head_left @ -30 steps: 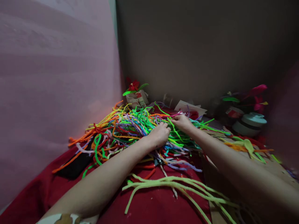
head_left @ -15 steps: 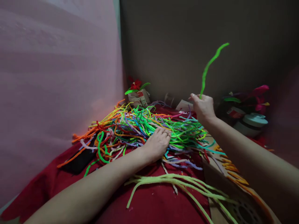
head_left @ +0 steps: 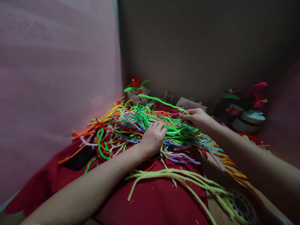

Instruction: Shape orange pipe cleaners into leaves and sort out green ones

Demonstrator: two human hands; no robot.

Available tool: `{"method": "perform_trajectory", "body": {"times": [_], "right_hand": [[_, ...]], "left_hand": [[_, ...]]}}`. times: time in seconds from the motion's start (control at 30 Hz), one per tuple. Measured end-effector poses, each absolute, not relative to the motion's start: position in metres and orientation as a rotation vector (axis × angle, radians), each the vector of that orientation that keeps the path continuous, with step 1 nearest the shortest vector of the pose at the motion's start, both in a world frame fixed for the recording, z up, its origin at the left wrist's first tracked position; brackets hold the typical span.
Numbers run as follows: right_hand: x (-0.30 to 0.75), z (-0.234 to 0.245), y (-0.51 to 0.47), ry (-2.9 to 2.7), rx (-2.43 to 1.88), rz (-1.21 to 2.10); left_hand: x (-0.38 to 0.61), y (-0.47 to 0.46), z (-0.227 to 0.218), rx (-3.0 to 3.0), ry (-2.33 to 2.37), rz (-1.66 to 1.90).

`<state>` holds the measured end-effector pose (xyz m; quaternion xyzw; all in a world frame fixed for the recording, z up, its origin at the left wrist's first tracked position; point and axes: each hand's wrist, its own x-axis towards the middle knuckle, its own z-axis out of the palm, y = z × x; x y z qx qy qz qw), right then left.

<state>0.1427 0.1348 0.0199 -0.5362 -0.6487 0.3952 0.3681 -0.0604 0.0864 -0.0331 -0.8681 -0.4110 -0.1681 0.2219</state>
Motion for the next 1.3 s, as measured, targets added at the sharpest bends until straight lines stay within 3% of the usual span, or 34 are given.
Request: {"method": "perform_trajectory", "body": {"times": [0.3, 0.6, 1.3], "right_hand": [[0.166, 0.021, 0.136, -1.664, -1.461, 0.735], [0.154, 0.021, 0.129, -1.664, -1.325, 0.732], [0.133, 0.023, 0.136, -1.813, -1.286, 0.943]], "left_hand": [[-0.064, 0.088, -0.033, -2.461, -1.159, -0.455], [-0.066, 0.089, -0.031, -2.477, -1.213, -0.521], [-0.062, 0.071, -0.027, -2.566, -0.873, -0.159]]}}
